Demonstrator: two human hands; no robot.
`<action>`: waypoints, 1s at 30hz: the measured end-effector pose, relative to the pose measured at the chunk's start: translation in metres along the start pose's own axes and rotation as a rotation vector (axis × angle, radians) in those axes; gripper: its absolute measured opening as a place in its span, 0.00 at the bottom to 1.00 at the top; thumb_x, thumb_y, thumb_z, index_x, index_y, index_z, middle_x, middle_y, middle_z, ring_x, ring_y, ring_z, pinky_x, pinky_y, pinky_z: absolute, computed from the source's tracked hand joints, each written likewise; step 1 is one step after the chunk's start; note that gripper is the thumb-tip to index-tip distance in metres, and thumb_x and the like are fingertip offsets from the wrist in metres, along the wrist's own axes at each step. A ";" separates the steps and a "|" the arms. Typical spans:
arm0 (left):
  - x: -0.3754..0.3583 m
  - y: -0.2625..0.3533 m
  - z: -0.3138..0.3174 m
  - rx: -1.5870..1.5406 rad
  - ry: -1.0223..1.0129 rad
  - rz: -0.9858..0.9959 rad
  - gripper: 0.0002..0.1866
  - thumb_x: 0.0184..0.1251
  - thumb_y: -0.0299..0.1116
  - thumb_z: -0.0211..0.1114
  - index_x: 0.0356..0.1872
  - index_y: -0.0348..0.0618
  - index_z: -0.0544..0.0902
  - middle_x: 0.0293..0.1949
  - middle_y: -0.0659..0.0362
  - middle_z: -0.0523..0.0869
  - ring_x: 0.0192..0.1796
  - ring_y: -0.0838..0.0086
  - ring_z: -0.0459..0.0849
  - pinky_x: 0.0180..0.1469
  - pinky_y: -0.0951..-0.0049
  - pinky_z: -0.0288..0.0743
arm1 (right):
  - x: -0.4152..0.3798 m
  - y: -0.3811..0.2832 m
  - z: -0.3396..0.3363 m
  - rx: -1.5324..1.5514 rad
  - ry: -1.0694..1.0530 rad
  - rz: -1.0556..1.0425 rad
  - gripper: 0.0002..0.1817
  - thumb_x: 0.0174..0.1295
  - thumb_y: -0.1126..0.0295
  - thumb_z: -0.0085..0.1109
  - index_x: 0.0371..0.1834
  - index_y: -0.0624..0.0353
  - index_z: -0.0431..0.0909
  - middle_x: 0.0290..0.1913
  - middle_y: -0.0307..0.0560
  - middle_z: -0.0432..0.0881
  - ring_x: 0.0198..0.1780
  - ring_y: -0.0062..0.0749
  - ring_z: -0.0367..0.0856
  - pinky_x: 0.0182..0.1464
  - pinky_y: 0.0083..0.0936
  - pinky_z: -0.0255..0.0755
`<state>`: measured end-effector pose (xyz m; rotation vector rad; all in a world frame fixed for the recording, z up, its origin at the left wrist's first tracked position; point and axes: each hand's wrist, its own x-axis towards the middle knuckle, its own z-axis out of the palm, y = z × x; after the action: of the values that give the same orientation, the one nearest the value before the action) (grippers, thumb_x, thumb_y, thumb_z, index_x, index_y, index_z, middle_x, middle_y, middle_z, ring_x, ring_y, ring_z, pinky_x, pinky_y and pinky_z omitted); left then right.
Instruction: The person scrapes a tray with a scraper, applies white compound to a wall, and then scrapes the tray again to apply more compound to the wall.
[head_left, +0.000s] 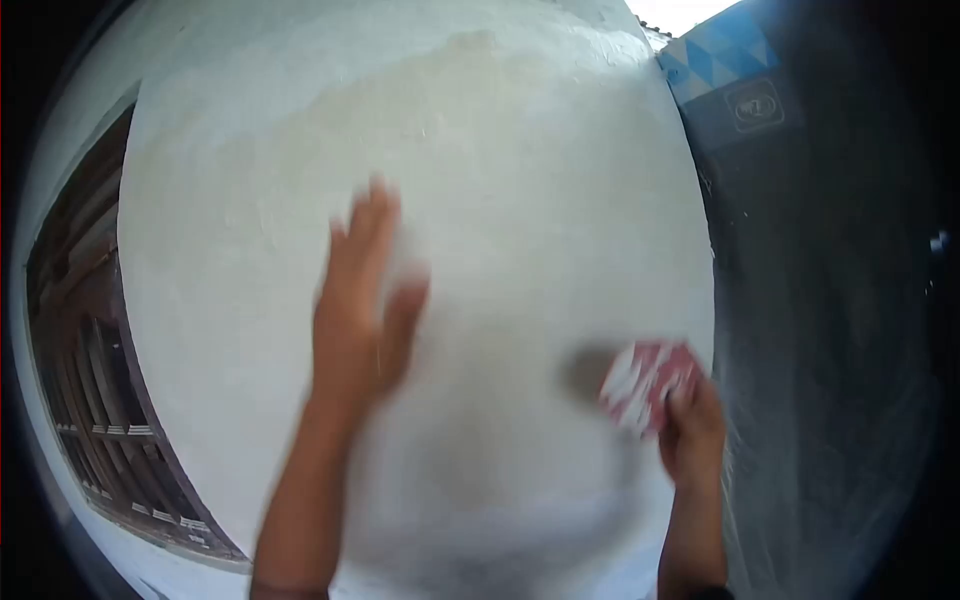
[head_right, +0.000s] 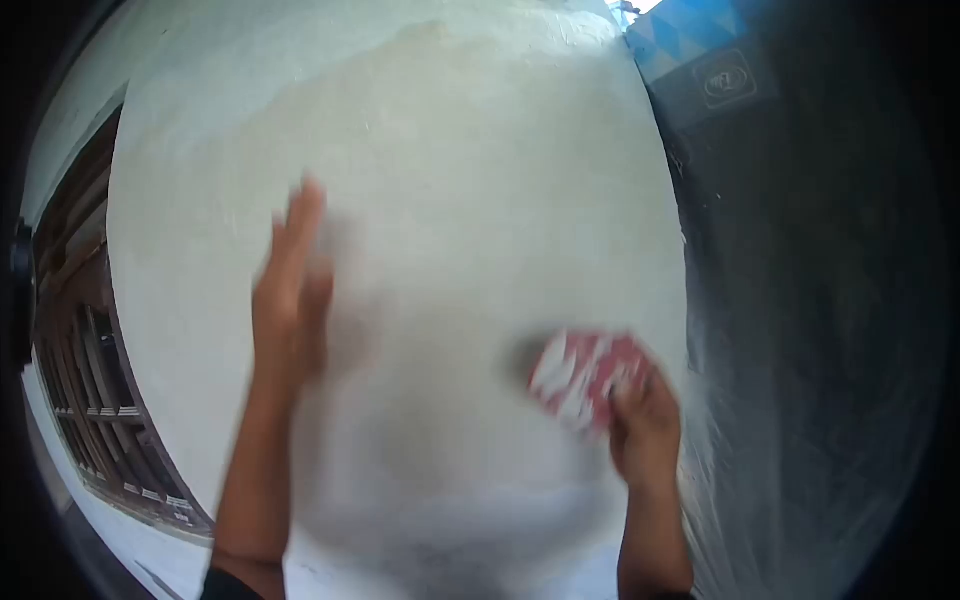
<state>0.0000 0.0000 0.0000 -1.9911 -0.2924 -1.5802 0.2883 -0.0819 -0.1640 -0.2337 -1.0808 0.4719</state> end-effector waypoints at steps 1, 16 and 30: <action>-0.040 0.026 0.001 -0.095 -0.030 -0.074 0.41 0.73 0.62 0.43 0.68 0.30 0.66 0.71 0.42 0.66 0.75 0.51 0.60 0.75 0.52 0.48 | -0.026 0.006 -0.019 0.013 0.006 0.104 0.31 0.61 0.68 0.66 0.64 0.70 0.65 0.56 0.51 0.79 0.57 0.36 0.79 0.61 0.33 0.73; -0.439 0.188 -0.060 -0.705 -0.067 -1.236 0.36 0.74 0.60 0.46 0.58 0.33 0.79 0.59 0.44 0.80 0.66 0.55 0.74 0.69 0.58 0.62 | -0.360 0.016 -0.009 -0.011 0.579 0.998 0.08 0.68 0.67 0.55 0.38 0.59 0.78 0.27 0.39 0.77 0.26 0.26 0.75 0.28 0.25 0.73; -0.430 0.272 -0.116 -0.691 -0.242 -1.368 0.32 0.77 0.55 0.42 0.58 0.34 0.80 0.57 0.45 0.82 0.64 0.56 0.76 0.68 0.59 0.66 | -0.361 -0.046 -0.028 0.051 0.637 1.084 0.15 0.65 0.77 0.52 0.54 0.73 0.74 0.49 0.52 0.81 0.48 0.39 0.83 0.52 0.34 0.80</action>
<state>-0.0769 -0.2099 -0.4716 -2.6888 -1.6747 -2.4000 0.1863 -0.2935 -0.4435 -0.8728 -0.2317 1.2814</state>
